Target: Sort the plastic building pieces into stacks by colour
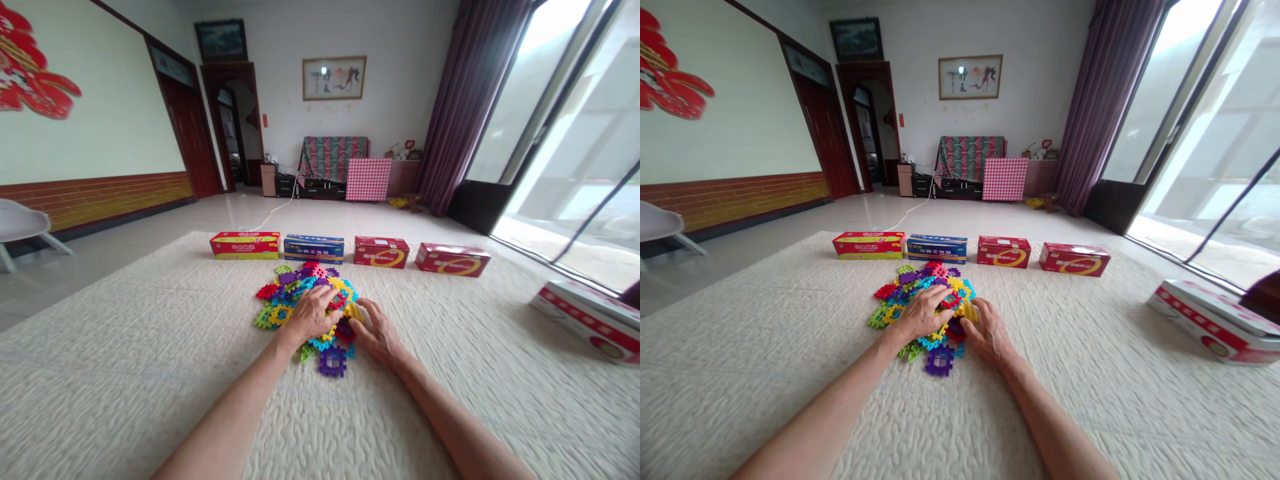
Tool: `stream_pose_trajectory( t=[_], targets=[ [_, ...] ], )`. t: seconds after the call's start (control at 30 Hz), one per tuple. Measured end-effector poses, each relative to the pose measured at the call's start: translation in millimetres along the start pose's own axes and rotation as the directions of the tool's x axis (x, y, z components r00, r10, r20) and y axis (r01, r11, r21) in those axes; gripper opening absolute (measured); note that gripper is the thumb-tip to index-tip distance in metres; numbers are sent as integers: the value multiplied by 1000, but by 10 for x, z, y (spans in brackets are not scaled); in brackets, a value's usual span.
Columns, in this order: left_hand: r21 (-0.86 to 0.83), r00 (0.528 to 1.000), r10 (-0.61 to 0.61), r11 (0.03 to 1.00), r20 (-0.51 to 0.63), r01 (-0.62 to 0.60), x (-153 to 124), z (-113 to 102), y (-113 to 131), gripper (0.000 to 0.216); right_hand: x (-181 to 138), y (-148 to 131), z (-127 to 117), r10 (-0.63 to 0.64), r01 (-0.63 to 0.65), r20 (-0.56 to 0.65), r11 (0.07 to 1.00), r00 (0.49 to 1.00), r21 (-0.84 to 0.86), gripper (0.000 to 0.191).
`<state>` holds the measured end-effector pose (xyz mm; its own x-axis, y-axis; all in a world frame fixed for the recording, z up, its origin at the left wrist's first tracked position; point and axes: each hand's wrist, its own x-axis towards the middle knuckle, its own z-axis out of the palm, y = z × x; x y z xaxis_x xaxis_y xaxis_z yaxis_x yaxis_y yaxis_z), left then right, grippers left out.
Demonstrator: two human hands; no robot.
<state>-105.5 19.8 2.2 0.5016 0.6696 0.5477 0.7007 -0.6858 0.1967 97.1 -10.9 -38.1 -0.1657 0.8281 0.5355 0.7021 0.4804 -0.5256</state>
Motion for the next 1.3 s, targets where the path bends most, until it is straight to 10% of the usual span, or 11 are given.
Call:
stream_pose_trajectory(
  t=[0.43,0.73,1.3],
  targets=[
    [37,991,-56,997,-123,61,31,77,-50,21,24,80,12,41,-41,-26,999,999,13,38],
    [135,982,-106,983,-156,128,20,95,-121,23,50,485,-216,275,-298,-118,893,954,-337,46],
    [69,989,-97,992,-110,105,-10,135,-83,27,40,444,-276,297,-264,2,852,955,-451,35]
  ],
)
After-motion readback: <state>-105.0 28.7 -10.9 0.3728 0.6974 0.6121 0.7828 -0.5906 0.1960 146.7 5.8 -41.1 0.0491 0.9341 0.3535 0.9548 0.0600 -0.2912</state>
